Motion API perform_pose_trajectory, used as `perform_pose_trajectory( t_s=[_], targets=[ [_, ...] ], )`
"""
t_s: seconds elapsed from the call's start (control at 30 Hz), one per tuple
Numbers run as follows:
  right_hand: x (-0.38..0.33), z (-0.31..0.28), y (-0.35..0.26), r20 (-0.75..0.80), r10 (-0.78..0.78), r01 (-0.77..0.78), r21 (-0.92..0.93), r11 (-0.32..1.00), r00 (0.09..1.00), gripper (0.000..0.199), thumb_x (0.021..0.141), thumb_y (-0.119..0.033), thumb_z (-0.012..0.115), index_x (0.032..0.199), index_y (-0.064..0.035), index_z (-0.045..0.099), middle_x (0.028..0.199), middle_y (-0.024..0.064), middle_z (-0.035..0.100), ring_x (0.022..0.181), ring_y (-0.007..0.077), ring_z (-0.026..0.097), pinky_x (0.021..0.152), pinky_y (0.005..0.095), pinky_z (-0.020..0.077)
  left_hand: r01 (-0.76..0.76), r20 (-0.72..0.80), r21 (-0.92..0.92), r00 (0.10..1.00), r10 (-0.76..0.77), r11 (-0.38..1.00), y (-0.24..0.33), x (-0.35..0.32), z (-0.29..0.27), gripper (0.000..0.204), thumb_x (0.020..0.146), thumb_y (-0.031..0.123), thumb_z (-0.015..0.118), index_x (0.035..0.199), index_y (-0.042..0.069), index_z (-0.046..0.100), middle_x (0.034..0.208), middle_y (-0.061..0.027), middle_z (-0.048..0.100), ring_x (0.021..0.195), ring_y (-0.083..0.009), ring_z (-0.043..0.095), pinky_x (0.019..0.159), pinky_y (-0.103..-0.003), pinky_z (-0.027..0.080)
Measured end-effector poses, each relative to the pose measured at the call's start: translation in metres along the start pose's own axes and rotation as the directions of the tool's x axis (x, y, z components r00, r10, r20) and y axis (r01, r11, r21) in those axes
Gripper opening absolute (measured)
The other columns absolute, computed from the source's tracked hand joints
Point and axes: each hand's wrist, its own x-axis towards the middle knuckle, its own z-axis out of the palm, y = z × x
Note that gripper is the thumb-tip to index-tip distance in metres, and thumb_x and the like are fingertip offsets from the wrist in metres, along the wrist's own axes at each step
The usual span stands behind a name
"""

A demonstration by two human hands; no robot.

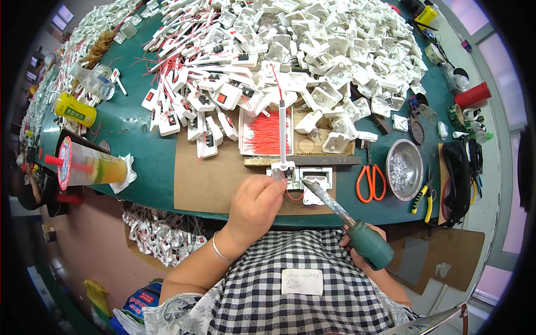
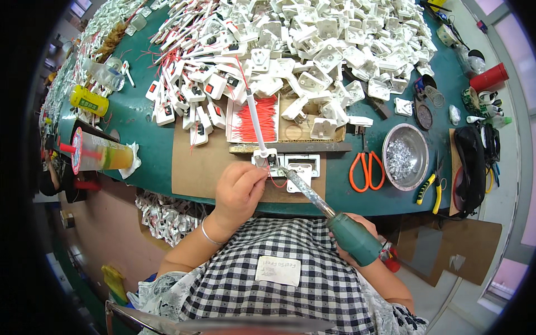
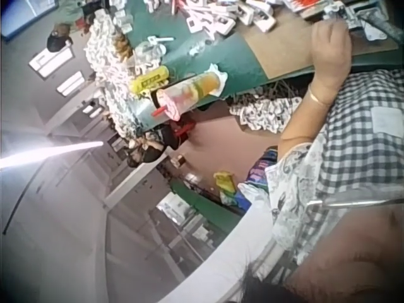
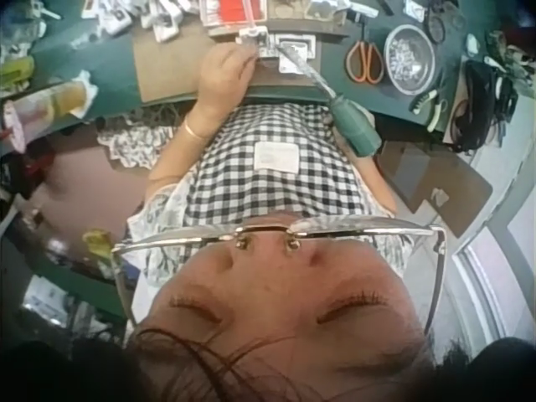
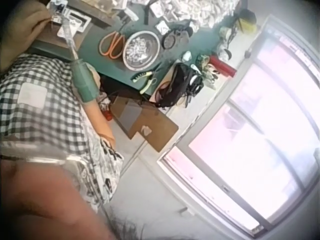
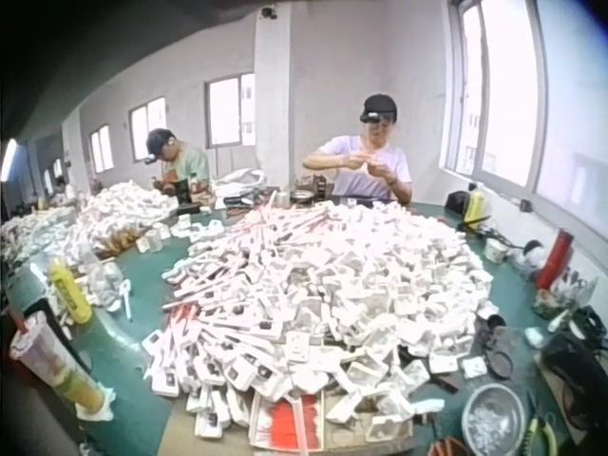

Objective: The person solders red and white wires onto small white electrical switch components using a soldering iron, pliers, and scissors.

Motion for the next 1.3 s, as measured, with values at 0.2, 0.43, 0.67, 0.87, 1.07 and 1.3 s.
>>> perform_pose_trajectory(
  t_s=[0.2,0.43,0.67,0.87,1.07,1.3],
  targets=[
    [-0.005,0.005,0.002,-0.037,0.148,-0.147,0.029,0.989,0.988,0.016,0.075,-0.006,0.063,0.091,-0.0023,0.062,0.085,0.0079,0.066,0.072,0.0179,0.065,0.065,0.0267,0.0516,0.003,-0.031,-0.012,1.000,-0.003,1.000,-0.002,-0.005,0.002,0.023,0.066,-0.004,0.074,0.084,0.004,0.062,0.078,-0.0081,0.058,0.072,-0.0258,0.057,0.062,-0.034,0.047],
    [0.004,0.008,-0.005,-0.004,0.122,-0.121,-0.101,0.987,0.993,0.010,0.075,-0.003,0.063,0.084,-0.0022,0.063,0.078,0.0061,0.065,0.067,0.0174,0.064,0.063,0.0252,0.0501,-0.058,-0.073,0.098,0.995,0.066,0.993,-0.002,0.000,0.003,0.025,0.063,0.000,0.077,0.080,0.008,0.061,0.076,-0.0046,0.059,0.072,-0.0246,0.052,0.064,-0.034,0.043],
    [0.003,0.007,-0.006,-0.007,0.208,-0.208,-0.003,0.978,0.978,0.012,0.075,-0.003,0.066,0.086,-0.0015,0.063,0.078,0.0071,0.066,0.067,0.0155,0.064,0.062,0.0246,0.0499,-0.057,-0.052,0.075,0.997,0.061,0.996,-0.004,0.000,0.003,0.024,0.063,0.001,0.077,0.077,0.008,0.059,0.075,-0.0046,0.059,0.070,-0.0249,0.053,0.063,-0.035,0.042],
    [-0.005,0.004,0.014,-0.019,0.106,-0.108,-0.184,0.977,0.994,0.017,0.074,-0.007,0.068,0.089,-0.0016,0.064,0.080,0.0094,0.066,0.070,0.0200,0.066,0.063,0.0272,0.0517,-0.059,-0.051,0.078,0.997,0.063,0.995,-0.004,0.000,0.002,0.024,0.063,0.003,0.078,0.076,0.009,0.058,0.075,-0.0038,0.059,0.071,-0.0246,0.054,0.064,-0.036,0.041],
    [-0.003,0.009,0.018,-0.061,-0.023,0.001,-0.348,0.938,0.998,0.037,0.086,-0.037,0.062,0.074,-0.0026,0.063,0.062,0.0036,0.060,0.056,0.0155,0.061,0.054,0.0267,0.0482,-0.045,-0.046,0.072,0.998,0.048,0.996,-0.005,-0.001,0.001,0.024,0.063,0.005,0.078,0.076,0.010,0.058,0.075,-0.0029,0.059,0.072,-0.0236,0.054,0.066,-0.035,0.040],
    [-0.003,0.011,0.018,-0.055,-0.026,0.001,-0.410,0.912,0.998,0.043,0.086,-0.044,0.060,0.070,-0.0037,0.062,0.061,0.0031,0.060,0.055,0.0154,0.061,0.052,0.0271,0.0477,-0.044,-0.045,0.091,0.998,0.048,0.995,-0.004,0.000,0.001,0.024,0.062,0.005,0.078,0.077,0.010,0.060,0.077,-0.0024,0.058,0.076,-0.0231,0.055,0.069,-0.035,0.039]
  ],
)
